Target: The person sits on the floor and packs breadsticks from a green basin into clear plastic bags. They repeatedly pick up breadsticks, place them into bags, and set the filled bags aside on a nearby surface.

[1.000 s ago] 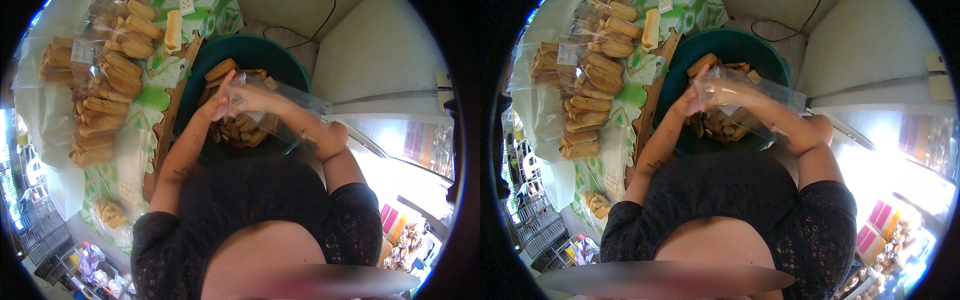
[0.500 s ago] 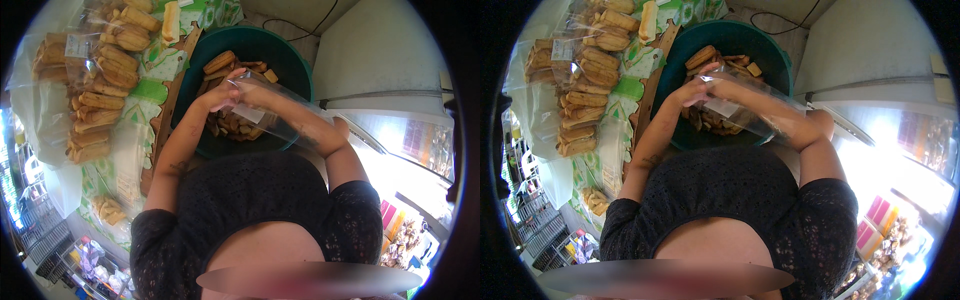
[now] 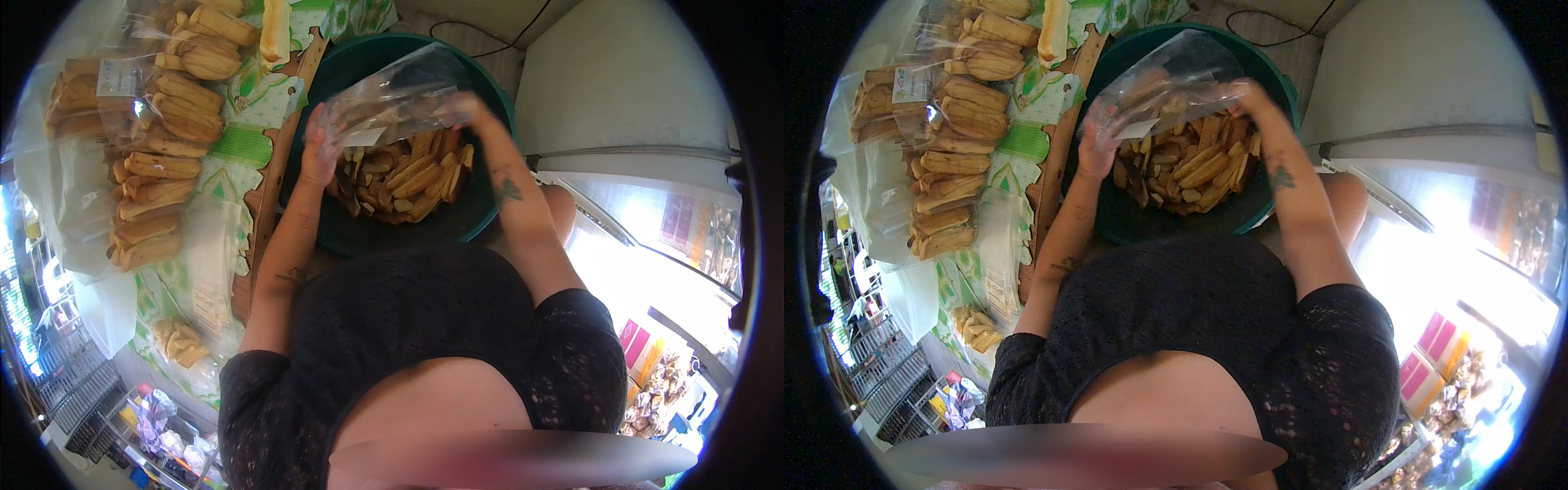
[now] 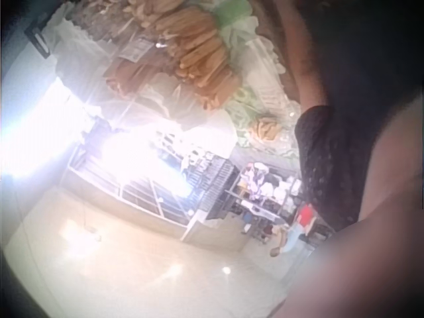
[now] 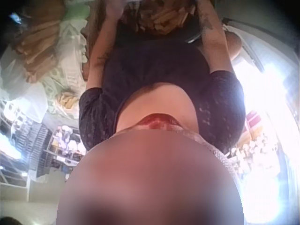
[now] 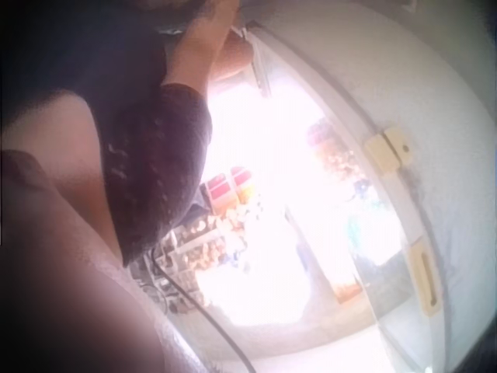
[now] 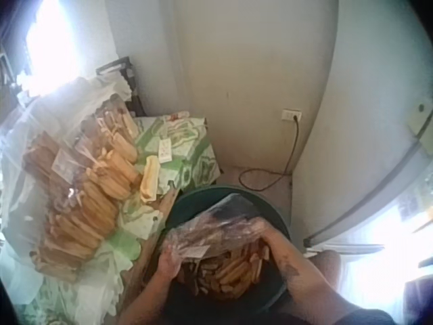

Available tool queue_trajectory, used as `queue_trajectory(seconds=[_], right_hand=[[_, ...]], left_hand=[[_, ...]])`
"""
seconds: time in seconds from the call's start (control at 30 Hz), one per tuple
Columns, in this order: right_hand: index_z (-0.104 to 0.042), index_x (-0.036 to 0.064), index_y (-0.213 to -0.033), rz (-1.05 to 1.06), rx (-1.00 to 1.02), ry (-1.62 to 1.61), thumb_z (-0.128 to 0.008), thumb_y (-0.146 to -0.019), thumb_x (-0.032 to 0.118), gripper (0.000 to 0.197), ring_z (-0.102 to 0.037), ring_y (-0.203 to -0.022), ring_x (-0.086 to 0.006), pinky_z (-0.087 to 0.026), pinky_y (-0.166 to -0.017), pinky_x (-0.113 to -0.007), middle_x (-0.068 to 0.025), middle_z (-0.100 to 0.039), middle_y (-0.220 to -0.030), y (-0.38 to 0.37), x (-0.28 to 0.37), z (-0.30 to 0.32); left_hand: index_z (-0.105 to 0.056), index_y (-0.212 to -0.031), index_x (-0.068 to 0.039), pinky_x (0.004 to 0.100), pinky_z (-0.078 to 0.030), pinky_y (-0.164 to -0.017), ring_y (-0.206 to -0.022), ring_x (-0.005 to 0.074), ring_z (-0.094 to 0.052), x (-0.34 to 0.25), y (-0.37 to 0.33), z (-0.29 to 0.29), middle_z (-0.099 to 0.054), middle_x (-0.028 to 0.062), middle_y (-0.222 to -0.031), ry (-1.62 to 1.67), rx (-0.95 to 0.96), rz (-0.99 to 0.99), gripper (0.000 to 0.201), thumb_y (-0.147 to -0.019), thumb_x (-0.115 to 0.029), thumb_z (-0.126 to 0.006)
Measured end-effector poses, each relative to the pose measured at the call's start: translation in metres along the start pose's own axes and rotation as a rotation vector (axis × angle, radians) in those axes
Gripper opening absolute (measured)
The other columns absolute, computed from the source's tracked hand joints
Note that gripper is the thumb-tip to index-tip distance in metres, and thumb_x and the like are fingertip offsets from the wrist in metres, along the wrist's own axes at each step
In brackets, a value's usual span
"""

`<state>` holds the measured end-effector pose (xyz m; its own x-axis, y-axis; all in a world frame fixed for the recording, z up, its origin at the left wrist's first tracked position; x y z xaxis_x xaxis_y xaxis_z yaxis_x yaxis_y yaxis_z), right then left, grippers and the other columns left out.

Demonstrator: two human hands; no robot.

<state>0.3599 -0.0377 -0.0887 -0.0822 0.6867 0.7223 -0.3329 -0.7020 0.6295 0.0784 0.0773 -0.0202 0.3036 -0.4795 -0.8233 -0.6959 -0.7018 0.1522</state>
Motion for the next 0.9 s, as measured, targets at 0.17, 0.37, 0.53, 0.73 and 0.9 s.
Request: queue_trajectory(seconds=[0.17,0.37,0.53,0.73,0.9], right_hand=[[-0.048,0.0119,-0.124,0.412,0.111,0.980,-0.050,-0.084,0.022,0.042,-0.049,-0.112,-0.0269,-0.040,-0.092,-0.038,-0.0138,-0.051,-0.120,-0.013,-0.074,-0.171],[-0.044,0.0040,-0.125,0.394,0.184,1.146,-0.049,-0.084,0.018,0.044,-0.052,-0.107,-0.0330,-0.041,-0.092,-0.040,-0.0180,-0.053,-0.117,0.008,-0.093,-0.191],[-0.047,-0.0027,-0.117,0.220,0.111,0.821,-0.064,-0.073,0.020,0.053,-0.055,-0.099,-0.0329,-0.043,-0.085,-0.039,-0.0226,-0.057,-0.105,-0.009,-0.071,-0.140],[-0.038,-0.0068,-0.122,-0.050,0.197,0.755,-0.069,-0.069,0.015,0.065,-0.055,-0.101,-0.0322,-0.045,-0.084,-0.038,-0.0243,-0.056,-0.108,-0.019,-0.097,-0.113],[-0.040,-0.0034,-0.124,-0.050,0.313,0.919,-0.071,-0.068,0.016,0.067,-0.055,-0.103,-0.0319,-0.046,-0.083,-0.037,-0.0206,-0.056,-0.114,-0.008,-0.098,-0.127]], left_hand=[[-0.029,-0.137,-0.016,0.0466,-0.035,-0.096,-0.115,0.0341,-0.042,0.041,0.017,0.004,-0.040,0.0127,-0.128,0.244,-0.101,0.175,0.076,-0.078,-0.053,-0.059],[-0.032,-0.134,-0.012,0.0515,-0.034,-0.100,-0.118,0.0400,-0.036,0.048,0.024,0.011,-0.035,0.0180,-0.130,0.418,-0.085,0.244,0.077,-0.076,-0.053,-0.061],[-0.038,-0.130,-0.013,0.0510,-0.032,-0.101,-0.117,0.0381,-0.038,0.053,0.022,0.011,-0.037,0.0159,-0.129,0.542,-0.099,0.270,0.070,-0.077,-0.051,-0.061],[-0.029,-0.136,-0.013,0.0516,-0.032,-0.102,-0.122,0.0416,-0.032,0.055,0.022,0.009,-0.029,0.0190,-0.135,0.491,-0.103,0.298,0.084,-0.072,-0.052,-0.067],[-0.025,-0.138,-0.012,0.0512,-0.032,-0.102,-0.123,0.0408,-0.032,0.056,0.025,0.010,-0.027,0.0188,-0.137,0.448,-0.110,0.301,0.086,-0.074,-0.053,-0.065]])
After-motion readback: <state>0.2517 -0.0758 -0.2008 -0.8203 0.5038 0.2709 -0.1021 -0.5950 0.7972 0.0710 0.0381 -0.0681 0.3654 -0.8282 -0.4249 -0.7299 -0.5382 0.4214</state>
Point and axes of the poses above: each hand's wrist, its own y-axis away from the middle knuckle, its own z-axis out of the back of the hand, x = y × z, the point moved 10 cm from there along -y, towards the middle knuckle
